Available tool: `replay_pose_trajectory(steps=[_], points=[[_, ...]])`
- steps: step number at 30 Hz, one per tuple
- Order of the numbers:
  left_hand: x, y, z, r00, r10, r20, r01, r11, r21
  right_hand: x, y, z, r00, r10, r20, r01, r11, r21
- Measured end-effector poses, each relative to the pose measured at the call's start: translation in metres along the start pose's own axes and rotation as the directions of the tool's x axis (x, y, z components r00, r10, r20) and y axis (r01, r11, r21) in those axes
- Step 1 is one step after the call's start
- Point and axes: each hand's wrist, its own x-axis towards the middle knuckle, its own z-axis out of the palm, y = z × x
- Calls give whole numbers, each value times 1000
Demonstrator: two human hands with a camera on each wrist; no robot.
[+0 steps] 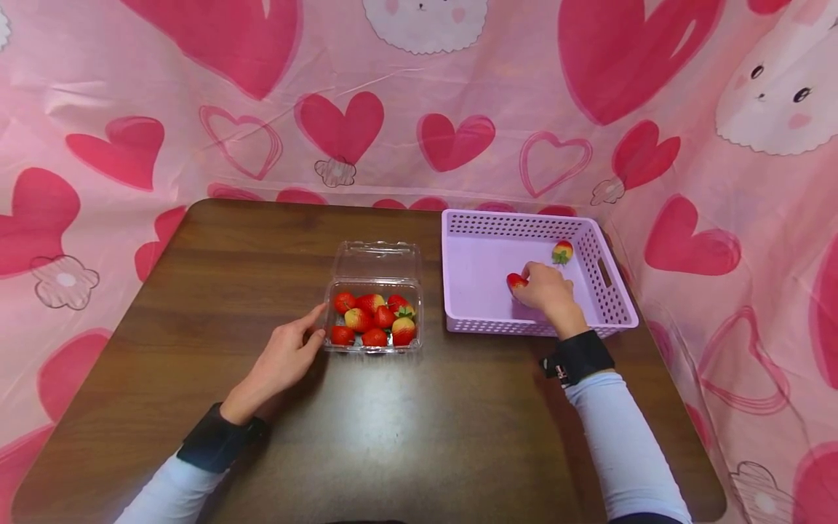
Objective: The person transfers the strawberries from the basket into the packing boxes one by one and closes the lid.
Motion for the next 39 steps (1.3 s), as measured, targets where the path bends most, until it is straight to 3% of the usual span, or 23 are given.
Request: replay_pose_trajectory(steps=[16,33,39], points=[[0,-1,0,1000,5,-13,-6,1000,-9,2,-11,15,999,-25,-39,24,1000,-19],[1,-1,0,1000,6,-1,-6,1000,4,-8,-23,19,998,-38,-50,40,999,32],[1,-1,0,1000,-1,7,1,1000,-5,-12,-28,20,993,-62,-104,67,997,39]])
